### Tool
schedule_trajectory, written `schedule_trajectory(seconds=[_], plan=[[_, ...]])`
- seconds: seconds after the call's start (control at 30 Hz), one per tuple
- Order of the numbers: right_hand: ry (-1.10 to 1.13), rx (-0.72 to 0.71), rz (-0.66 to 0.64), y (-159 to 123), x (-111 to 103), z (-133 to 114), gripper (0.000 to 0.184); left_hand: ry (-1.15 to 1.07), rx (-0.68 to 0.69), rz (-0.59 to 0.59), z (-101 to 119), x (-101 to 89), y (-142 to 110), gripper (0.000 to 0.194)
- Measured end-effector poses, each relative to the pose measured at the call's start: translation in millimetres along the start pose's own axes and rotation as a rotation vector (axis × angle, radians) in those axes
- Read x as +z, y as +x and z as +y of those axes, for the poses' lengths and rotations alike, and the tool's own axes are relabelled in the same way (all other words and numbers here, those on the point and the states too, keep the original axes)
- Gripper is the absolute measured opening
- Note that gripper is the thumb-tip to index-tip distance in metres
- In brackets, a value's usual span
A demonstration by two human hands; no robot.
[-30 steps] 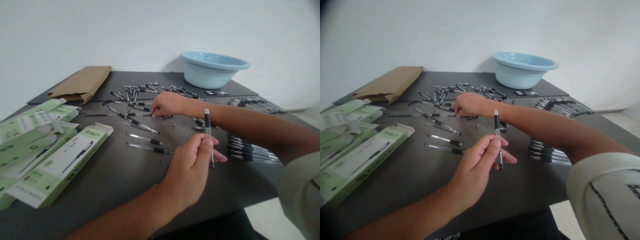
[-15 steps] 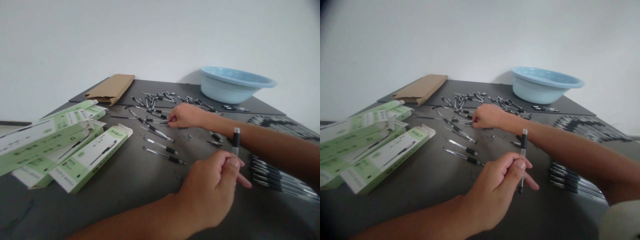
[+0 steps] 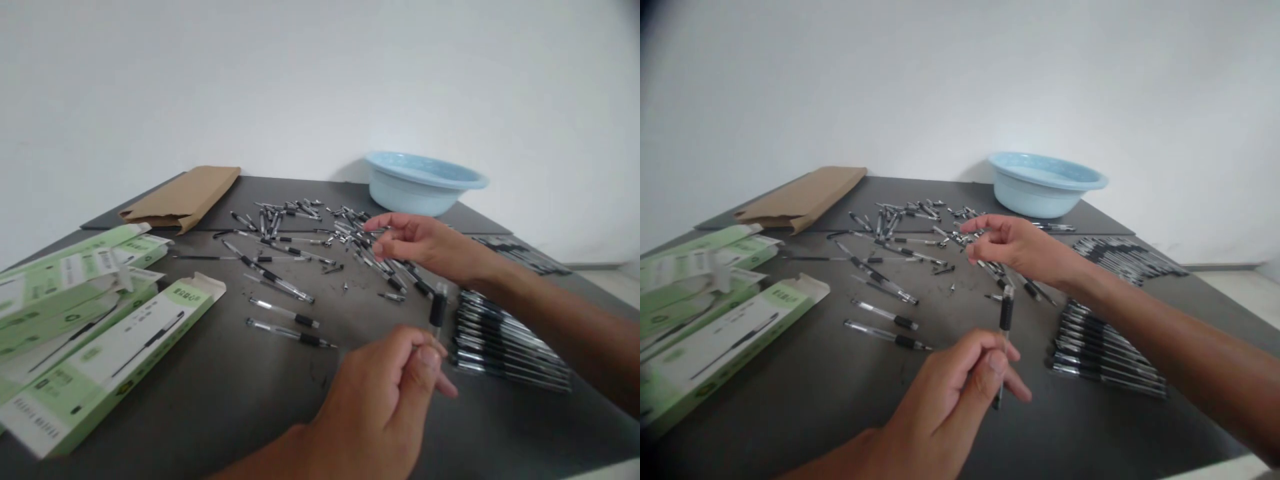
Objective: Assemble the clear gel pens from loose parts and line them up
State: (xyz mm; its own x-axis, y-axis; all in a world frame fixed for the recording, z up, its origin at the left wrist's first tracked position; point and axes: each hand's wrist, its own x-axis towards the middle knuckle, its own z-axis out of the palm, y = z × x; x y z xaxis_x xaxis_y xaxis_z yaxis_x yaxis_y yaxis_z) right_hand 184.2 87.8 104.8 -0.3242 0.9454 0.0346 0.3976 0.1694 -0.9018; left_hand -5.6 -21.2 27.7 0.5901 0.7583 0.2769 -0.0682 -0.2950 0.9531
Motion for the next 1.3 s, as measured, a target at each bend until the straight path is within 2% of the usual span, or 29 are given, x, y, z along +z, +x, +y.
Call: schedule_trajectory(seconds=[0.07,0.17,0.23,0.33,0.4,0.5,0.6,0.67,0.8,1.07,1.3], plan=[[0.098,0.075,-0.031,-22.6,-13.5,7.5,0.044,0.016,0.005,-0.005,-0.2,-0.3,1.1,0.03],[0.288,0.178,-0.036,-49.5,-27.8,23.3,0.023,0.059,-0.014,-0.009,-0.3,-1.3,2.4,0.031],[0.463,0.208,-0.006,-61.0,-33.4,34.1,0.016,0.082,-0.045,-0.016,-1.2,-1.9,2.6,0.032],[0.673,0.197,0.021,-69.9,-39.1,45.2,0.02,0.107,-0.113,-0.024,-3.3,-2.6,2.4,0.032],[0.72,0.137,0.019,-73.4,-43.1,47.7,0.025,0.132,-0.145,-0.016,-4.2,-3.5,2.8,0.03],[0.677,-0.04,0.059,-80.4,-48.7,44.5,0.032,0.213,-0.142,-0.013,-4.6,-5.4,4.1,0.026],[0.587,-0.204,0.16,-92.2,-49.3,34.8,0.018,0.308,-0.087,-0.031,-4.1,-6.8,4.6,0.024],[0.517,-0.246,0.237,-101.8,-45.3,26.5,0.013,0.362,-0.048,-0.064,-3.1,-7.1,4.5,0.023],[0.388,-0.277,0.365,-117.7,-31.2,12.1,0.021,0.419,-0.018,-0.091,-0.8,-6.1,4.9,0.023],[0.382,-0.283,0.409,-125.6,-22.1,6.4,0.025,0.446,-0.056,-0.098,-0.3,-7.3,7.1,0.024],[0.434,-0.337,0.295,-123.3,-25.3,10.1,0.021,0.487,-0.001,-0.094,-6.0,-7.5,5.3,0.025]])
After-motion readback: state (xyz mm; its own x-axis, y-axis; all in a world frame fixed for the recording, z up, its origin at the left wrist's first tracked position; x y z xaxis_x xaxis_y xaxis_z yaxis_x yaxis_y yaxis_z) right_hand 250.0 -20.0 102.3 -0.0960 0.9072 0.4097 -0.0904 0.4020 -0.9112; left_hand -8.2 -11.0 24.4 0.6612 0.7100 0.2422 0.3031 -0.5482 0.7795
